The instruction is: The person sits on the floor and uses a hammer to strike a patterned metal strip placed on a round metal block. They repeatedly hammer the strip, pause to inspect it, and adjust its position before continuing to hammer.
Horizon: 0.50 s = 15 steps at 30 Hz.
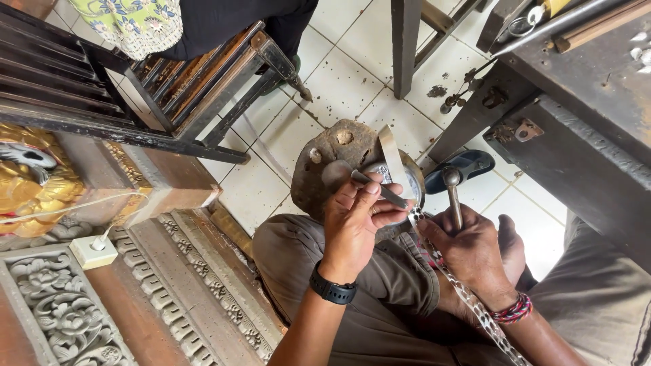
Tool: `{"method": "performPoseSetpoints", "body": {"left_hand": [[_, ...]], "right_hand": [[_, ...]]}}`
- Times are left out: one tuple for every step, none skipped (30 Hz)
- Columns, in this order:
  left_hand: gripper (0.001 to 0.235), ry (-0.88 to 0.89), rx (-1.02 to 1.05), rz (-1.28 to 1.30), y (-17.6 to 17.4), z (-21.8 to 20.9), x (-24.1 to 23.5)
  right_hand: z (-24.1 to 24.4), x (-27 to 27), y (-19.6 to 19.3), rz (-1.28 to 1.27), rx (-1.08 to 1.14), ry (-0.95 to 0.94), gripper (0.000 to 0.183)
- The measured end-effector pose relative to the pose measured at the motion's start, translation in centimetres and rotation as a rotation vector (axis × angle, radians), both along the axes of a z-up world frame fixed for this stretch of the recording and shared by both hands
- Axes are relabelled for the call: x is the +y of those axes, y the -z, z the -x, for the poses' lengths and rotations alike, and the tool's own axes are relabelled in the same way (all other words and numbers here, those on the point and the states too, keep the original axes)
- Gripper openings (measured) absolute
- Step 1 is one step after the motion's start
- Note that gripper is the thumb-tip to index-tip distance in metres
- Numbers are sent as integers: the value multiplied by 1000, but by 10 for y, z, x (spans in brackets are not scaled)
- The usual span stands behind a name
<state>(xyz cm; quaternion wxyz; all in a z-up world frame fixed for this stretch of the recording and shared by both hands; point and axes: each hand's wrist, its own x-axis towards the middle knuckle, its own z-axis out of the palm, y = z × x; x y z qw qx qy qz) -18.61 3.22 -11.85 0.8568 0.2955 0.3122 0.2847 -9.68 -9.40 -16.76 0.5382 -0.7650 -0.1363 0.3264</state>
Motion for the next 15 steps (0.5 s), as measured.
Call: {"method": "performPoseSetpoints", "body": {"left_hand": [[14, 1, -7, 19, 0, 0, -1], [13, 2, -13, 39, 1, 0, -1], [13, 5, -13, 40, -1, 0, -1], [14, -1, 12, -3, -2, -1, -1], [15, -6, 39, -43, -3, -2, -1], [15, -2, 43, -38, -3, -2, -2], [15, -10, 74, -83, -3, -3, -3], [16, -17, 104, -128, -3, -3, -3], [16, -12, 108, -127, -3, -3, -5], [18, -2, 111, -197, -3, -4, -7], [20, 8, 112, -267, -4, -4, -8], [20, 12, 114, -266, -3, -5, -8], [20, 3, 122, -387, -2, -6, -8], [21, -7, 129, -508, -1, -7, -8], [21, -4, 130, -507, 1, -7, -8]], "right_hand": [[2, 0, -1, 1, 7, 9, 21], [3, 1, -2, 2, 13, 17, 21], [3, 2, -2, 4, 13, 20, 21], [2, 3, -1, -6, 7, 25, 21], [2, 2, 0, -13, 3, 32, 22], [2, 4, -4, -8, 6, 36, 22], [3, 5, -9, -6, 2, 23, 21], [4, 7, -13, -3, -3, 10, 21], [5, 7, -13, -1, 1, 15, 21], [5, 7, -13, 4, 2, 19, 21], [5, 7, -14, 9, 1, 23, 22], [6, 7, -12, 10, 4, 27, 22], [7, 7, -10, 12, 6, 29, 21], [7, 8, -8, 15, 9, 32, 20], [6, 8, -13, 16, 11, 35, 20]]}}
